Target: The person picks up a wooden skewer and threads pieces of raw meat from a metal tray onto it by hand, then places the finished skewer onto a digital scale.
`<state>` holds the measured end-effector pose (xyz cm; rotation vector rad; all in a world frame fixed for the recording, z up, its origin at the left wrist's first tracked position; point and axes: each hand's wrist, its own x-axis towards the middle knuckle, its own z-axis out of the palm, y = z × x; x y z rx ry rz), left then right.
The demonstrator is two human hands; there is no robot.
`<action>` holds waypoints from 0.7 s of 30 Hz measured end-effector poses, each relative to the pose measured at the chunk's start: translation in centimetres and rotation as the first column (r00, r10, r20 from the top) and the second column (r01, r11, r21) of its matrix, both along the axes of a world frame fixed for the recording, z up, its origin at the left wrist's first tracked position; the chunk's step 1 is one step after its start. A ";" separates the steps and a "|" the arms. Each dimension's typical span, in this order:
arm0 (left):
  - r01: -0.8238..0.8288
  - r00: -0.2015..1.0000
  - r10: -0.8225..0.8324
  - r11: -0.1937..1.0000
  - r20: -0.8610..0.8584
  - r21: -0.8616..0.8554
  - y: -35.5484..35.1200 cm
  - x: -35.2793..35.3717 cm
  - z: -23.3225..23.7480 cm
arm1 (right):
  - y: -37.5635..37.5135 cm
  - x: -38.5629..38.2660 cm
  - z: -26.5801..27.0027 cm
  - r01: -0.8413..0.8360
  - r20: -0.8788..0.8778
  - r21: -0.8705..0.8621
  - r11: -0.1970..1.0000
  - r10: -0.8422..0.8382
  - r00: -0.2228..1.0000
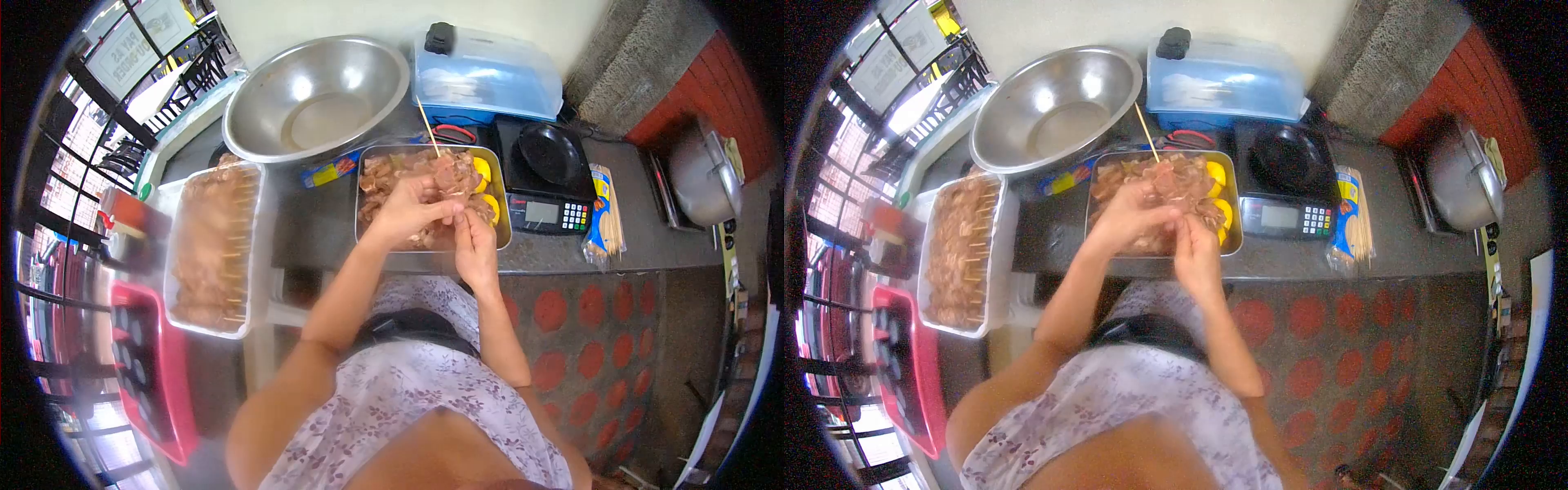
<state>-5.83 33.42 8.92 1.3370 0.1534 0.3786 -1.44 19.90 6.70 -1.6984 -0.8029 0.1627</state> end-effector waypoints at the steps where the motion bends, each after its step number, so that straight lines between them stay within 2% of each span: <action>1: -0.040 0.999 0.040 0.999 0.022 0.012 -0.3 0.0 0.2 | 0.0 0.0 0.0 -0.007 -0.031 -0.023 1.000 0.006 0.999; 3: -0.007 1.000 0.006 0.998 0.009 0.066 0.7 -0.2 -0.6 | 0.0 -0.1 -0.3 -0.009 -0.065 -0.044 0.999 0.007 0.998; 5: 0.027 1.000 -0.027 0.992 -0.002 0.123 1.2 -0.1 -1.2 | 0.2 0.0 -0.9 -0.005 0.012 -0.031 1.000 0.005 1.000; 7: 0.068 0.997 -0.067 0.998 0.023 -0.020 1.0 -0.2 -1.2 | 0.1 -0.1 -0.6 0.003 0.016 -0.032 0.999 -0.003 1.000; 8: 0.070 0.997 -0.070 0.997 0.021 -0.018 1.1 -0.3 -1.0 | 0.1 -0.1 -0.5 0.000 0.011 -0.029 1.000 0.000 1.000; 11: 0.121 0.993 -0.121 0.992 -0.018 0.036 1.1 -0.7 0.4 | 0.1 0.0 -0.3 -0.018 -0.007 -0.021 1.000 0.018 1.000; 13: 0.070 0.993 -0.047 0.974 -0.110 0.213 1.1 -0.7 1.0 | 0.1 -0.1 -0.1 -0.053 -0.019 -0.015 0.998 0.053 0.998; 14: 0.052 0.993 -0.028 0.976 -0.114 0.213 1.1 -0.6 0.7 | 0.1 -0.2 0.2 -0.048 -0.021 -0.020 0.999 0.047 0.999; 16: -0.011 0.997 0.020 0.992 -0.069 0.124 0.8 -0.2 -0.3 | 0.2 -0.1 0.2 -0.041 -0.001 -0.037 0.998 0.041 0.999; 17: -0.032 0.997 0.041 0.992 -0.070 0.124 0.6 -0.2 -0.3 | 0.3 0.3 -0.3 -0.044 0.092 0.012 0.999 0.043 0.995; 19: -0.037 0.999 0.039 0.997 0.032 -0.065 0.4 -0.1 -0.4 | 0.0 0.4 -0.2 -0.045 0.069 -0.030 0.999 0.047 0.997; 21: -0.042 0.999 0.042 0.994 -0.009 -0.103 0.5 -0.3 -0.6 | -0.2 0.2 0.0 -0.049 0.066 -0.061 0.997 0.053 0.996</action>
